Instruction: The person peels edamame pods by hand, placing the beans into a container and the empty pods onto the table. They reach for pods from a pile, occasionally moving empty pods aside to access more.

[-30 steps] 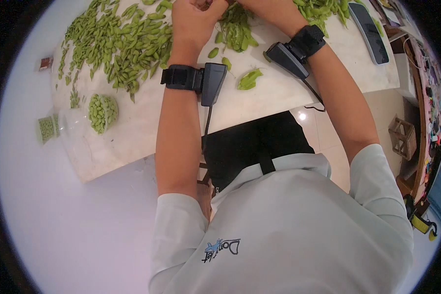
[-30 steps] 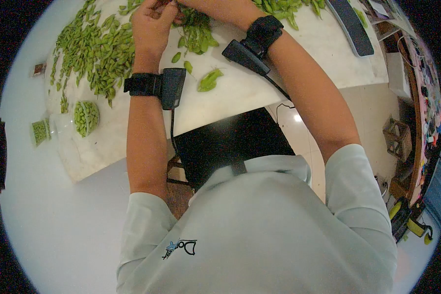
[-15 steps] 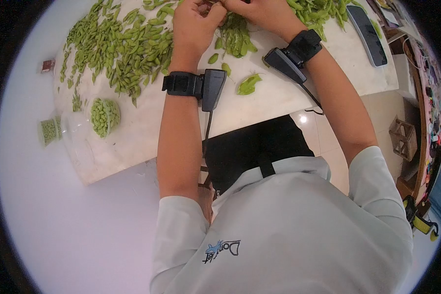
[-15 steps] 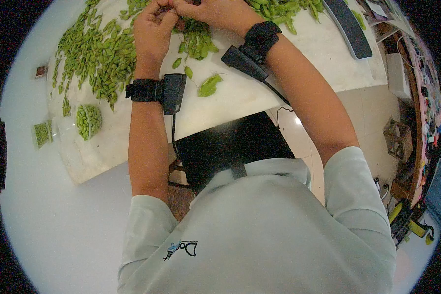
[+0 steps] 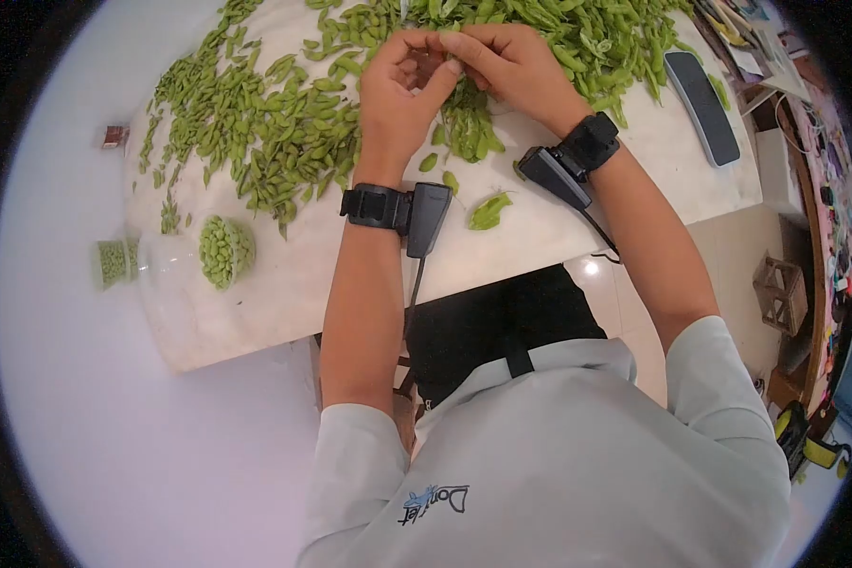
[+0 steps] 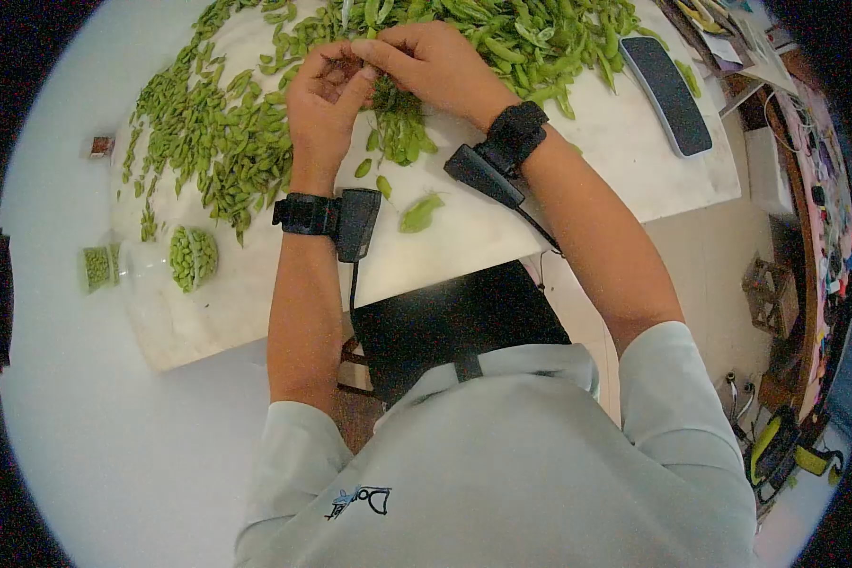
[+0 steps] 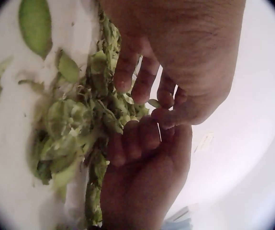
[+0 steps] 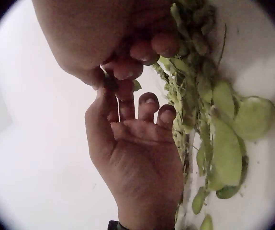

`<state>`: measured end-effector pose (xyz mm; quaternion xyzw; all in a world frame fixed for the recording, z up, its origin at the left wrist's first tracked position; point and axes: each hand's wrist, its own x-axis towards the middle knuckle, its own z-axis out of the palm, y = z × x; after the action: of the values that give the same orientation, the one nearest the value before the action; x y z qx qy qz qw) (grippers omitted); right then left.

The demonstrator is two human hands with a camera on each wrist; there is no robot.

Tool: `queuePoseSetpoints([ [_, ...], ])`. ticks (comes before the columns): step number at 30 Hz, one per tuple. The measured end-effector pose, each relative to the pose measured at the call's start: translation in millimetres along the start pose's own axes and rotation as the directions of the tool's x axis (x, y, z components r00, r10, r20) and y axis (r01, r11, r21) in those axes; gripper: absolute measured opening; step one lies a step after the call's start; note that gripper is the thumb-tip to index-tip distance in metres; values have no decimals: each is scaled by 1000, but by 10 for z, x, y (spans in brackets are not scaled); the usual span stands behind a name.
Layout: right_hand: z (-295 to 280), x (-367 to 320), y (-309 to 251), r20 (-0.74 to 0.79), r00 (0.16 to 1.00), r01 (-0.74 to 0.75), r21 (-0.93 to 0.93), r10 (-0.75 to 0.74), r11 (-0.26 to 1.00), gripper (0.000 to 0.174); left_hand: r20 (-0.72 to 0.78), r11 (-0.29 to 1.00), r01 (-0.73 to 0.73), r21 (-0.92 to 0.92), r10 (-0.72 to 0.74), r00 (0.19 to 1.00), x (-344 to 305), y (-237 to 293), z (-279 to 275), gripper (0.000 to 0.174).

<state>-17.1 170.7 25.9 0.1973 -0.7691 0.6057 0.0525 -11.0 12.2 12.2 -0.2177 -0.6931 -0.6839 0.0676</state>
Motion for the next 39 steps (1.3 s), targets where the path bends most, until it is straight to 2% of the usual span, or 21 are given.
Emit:
queuePoseSetpoints([
  [1, 18, -13, -5, -18, 1000, -8, 54, 9, 999, 38, 4, 1000, 14, -9, -14, 1000, -6, 4, 1, 24],
  [4, -13, -26, -45, 46, 998, -35, 29, 33, 999, 38, 39, 1000, -26, -13, 26, 999, 7, -49, -11, 23],
  [7, -52, 3, 0, 105, 994, -37, -63, 43, 997, 37, 49, 1000, 11, -7, -11, 999, -2, -39, -19, 21],
  [10, -16, -15, -5, 71, 997, 16, -19, -15, 1000, 37, 84, 1000, -3, -27, 6, 996, 22, -48, -16, 20],
  [13, -18, -21, -11, 87, 996, -8, -12, 9, 1000, 36, 96, 993, 42, -106, -32, 995, 4, 27, 22, 18],
  [16, -14, -18, 15, 88, 996, -5, 5, 5, 1000, 36, 91, 995, 33, -93, -24, 996, 11, 4, 15, 17],
  [22, -44, -59, -101, 143, 990, -6, 116, -11, 993, 35, 105, 979, 115, -167, -98, 990, 14, 44, 12, 13],
  [28, -49, -58, -65, 185, 982, 24, 20, -27, 1000, 35, 145, 934, 145, -326, -103, 984, 20, -2, -6, 12],
  [31, -23, -51, -32, 227, 974, -4, 82, -15, 997, 35, 146, 933, 152, -325, -109, 983, 17, -17, -20, 12],
  [39, -16, -51, -16, 257, 965, 16, 108, -44, 994, 36, 91, 920, 149, -363, -124, 988, -22, 83, 10, 9],
])
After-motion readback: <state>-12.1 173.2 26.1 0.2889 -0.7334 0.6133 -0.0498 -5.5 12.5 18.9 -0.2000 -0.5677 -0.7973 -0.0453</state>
